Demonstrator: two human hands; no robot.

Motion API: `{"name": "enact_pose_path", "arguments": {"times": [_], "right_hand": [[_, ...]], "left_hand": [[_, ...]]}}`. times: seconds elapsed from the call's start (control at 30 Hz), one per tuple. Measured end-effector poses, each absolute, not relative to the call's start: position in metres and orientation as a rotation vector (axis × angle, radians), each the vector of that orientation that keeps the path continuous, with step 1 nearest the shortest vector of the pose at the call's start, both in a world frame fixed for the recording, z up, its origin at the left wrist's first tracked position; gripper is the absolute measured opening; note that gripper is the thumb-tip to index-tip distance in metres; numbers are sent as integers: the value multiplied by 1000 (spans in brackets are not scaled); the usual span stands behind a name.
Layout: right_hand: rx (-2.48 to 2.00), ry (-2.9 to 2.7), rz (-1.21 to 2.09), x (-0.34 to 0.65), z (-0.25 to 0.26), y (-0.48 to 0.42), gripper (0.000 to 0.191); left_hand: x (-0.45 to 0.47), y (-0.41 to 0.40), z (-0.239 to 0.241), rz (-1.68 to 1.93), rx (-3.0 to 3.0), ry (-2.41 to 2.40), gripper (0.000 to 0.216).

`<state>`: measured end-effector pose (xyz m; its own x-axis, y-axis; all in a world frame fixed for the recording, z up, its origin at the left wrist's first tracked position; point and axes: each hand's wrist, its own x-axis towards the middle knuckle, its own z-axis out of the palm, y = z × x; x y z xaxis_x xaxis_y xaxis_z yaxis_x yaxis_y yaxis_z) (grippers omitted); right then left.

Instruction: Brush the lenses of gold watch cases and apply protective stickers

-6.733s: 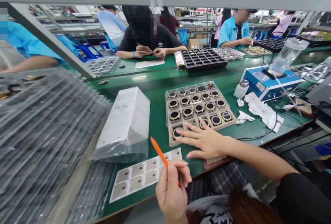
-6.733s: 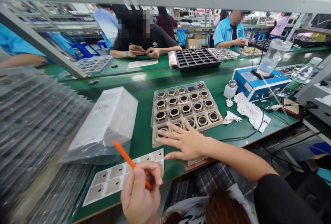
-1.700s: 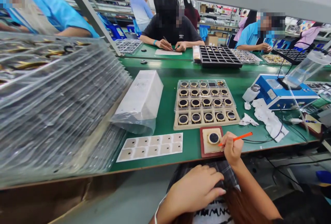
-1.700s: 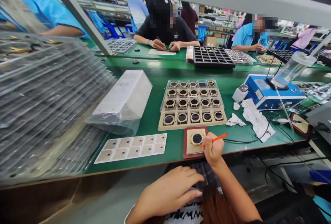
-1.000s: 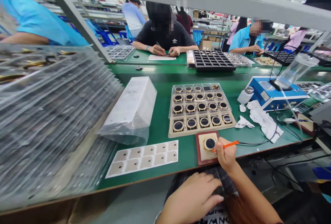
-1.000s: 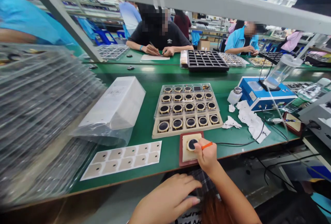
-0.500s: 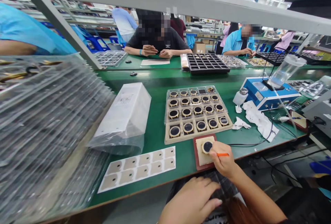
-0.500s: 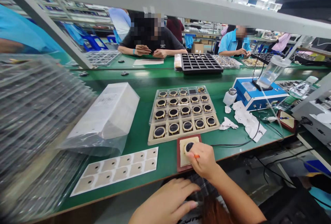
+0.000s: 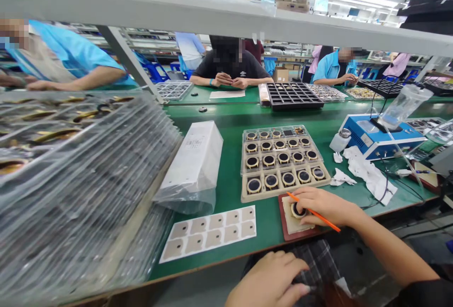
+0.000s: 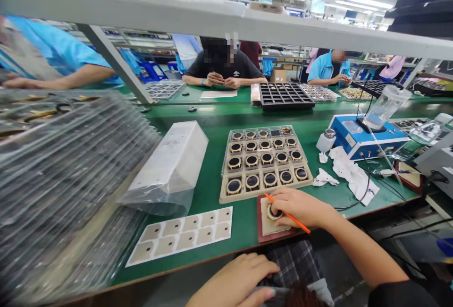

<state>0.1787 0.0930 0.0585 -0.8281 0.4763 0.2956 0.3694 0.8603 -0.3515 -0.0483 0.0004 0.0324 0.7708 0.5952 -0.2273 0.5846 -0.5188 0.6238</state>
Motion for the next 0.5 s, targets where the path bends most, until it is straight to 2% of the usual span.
{"name": "enact_pose_path", "arguments": {"times": [0.1,0.17,0.23,0.3,0.33,0.5], "right_hand": [[-579,-2648,444,180,63,102,8],[-619,-2621,463,180,69,123,12],[-864,-2577,380,178,76,161,18],[-1400,-2477,143,174,84,209,20],[-1519,-2426,77,171,87,235,19],[-1780,-2293,-122,151,80,327,19]], "left_hand": [[-60,6,27,76,2243,789,30],[-66,11,25,61,2219,739,31],[-72,15,24,50,2193,738,32],[-78,18,21,74,2190,761,33],[-82,18,17,97,2198,767,33],[-112,13,-17,186,2240,814,31]]}}
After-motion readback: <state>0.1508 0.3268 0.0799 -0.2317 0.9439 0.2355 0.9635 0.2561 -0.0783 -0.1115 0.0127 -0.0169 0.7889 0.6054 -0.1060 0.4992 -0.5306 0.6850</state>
